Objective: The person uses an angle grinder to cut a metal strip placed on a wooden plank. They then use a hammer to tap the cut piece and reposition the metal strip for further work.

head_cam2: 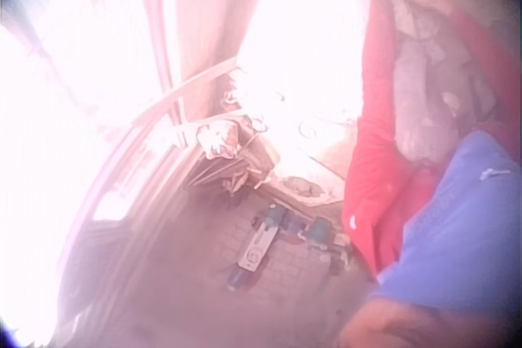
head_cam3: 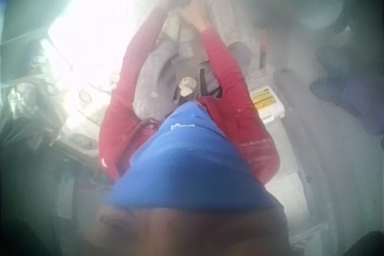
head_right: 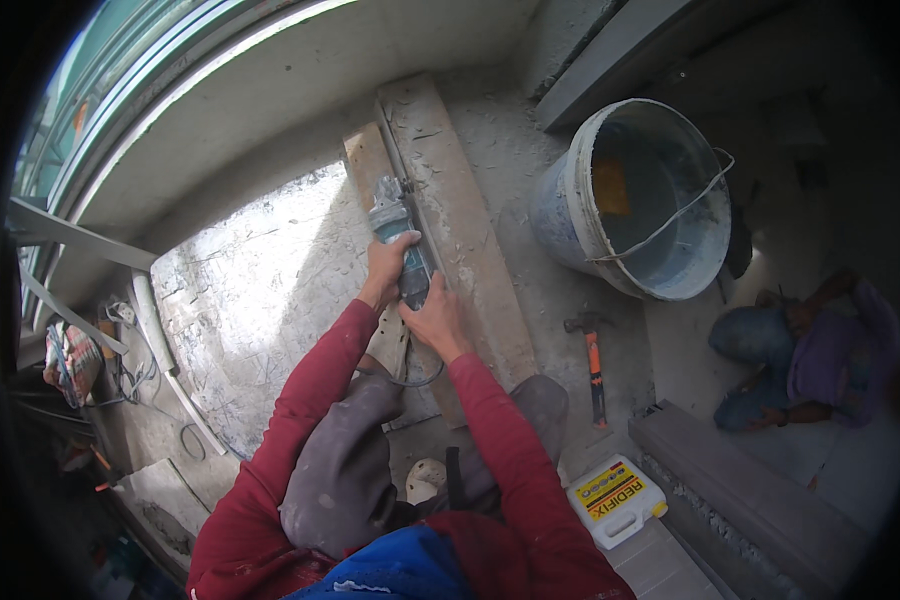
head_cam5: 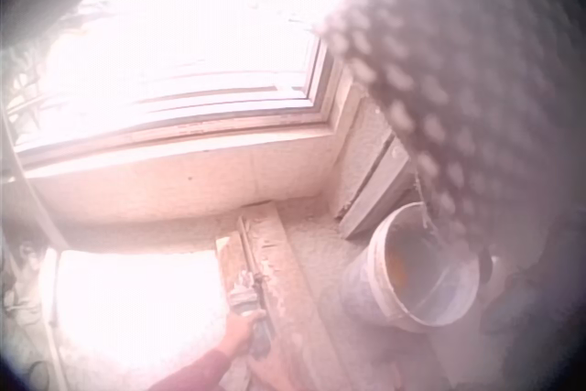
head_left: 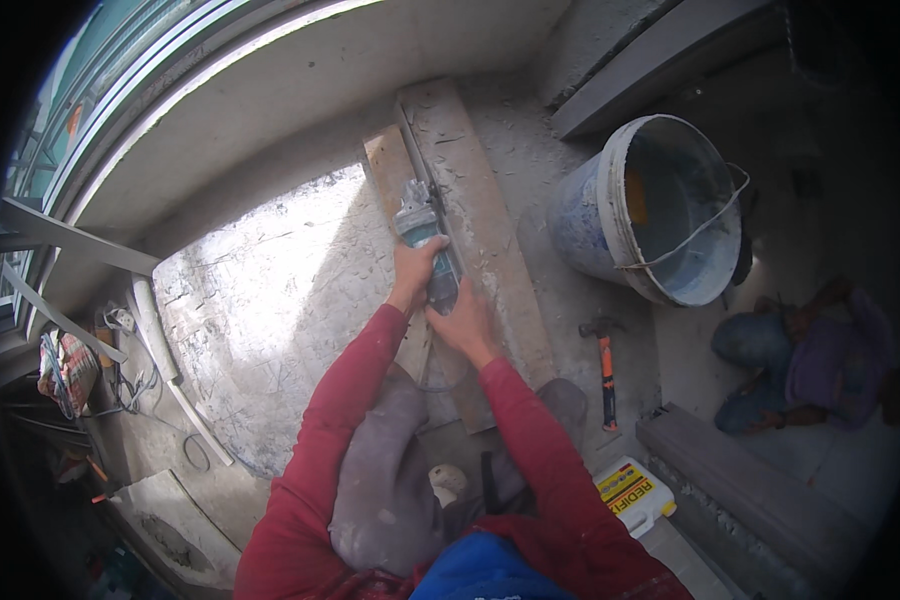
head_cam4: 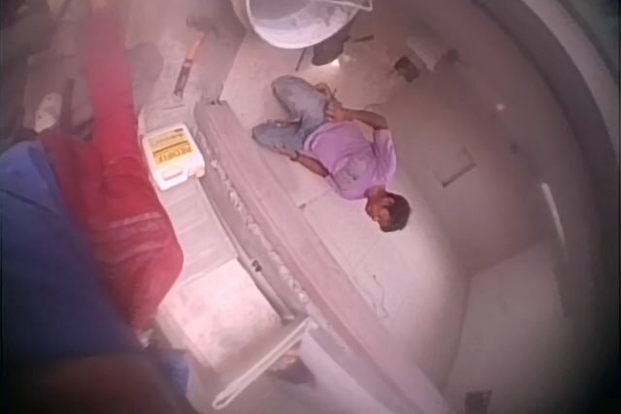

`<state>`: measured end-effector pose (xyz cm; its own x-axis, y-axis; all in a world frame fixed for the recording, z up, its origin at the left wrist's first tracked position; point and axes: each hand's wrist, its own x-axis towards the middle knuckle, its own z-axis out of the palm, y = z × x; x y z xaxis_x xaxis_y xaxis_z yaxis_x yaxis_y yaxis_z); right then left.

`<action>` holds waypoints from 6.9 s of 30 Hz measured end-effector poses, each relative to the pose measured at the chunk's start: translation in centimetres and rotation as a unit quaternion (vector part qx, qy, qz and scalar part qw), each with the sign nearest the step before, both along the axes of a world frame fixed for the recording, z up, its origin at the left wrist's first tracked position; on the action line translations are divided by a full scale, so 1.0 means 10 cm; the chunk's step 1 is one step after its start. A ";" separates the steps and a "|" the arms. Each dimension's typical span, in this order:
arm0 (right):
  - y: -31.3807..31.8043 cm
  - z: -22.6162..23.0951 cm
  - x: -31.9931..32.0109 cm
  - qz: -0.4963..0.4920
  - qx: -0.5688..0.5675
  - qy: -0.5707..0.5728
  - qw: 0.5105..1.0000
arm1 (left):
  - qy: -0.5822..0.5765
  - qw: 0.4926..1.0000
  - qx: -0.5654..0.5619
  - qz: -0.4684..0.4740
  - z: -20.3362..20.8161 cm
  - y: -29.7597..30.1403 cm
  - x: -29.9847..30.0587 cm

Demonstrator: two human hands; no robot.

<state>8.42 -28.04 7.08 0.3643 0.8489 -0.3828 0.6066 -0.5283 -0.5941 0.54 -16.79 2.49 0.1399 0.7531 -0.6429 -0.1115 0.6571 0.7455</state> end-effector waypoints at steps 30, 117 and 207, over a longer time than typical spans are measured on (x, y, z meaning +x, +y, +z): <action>-0.27 -0.27 0.31 -0.086 0.177 0.043 0.979 | -0.165 0.984 0.046 0.038 0.14 0.14 -0.34; -1.16 -1.07 1.22 0.032 0.055 -0.229 0.971 | -0.189 0.981 -0.004 0.046 0.38 0.11 -0.77; -1.29 -0.65 0.80 -0.074 0.096 -0.034 0.992 | -0.182 0.981 -0.042 0.051 0.26 -0.70 -0.53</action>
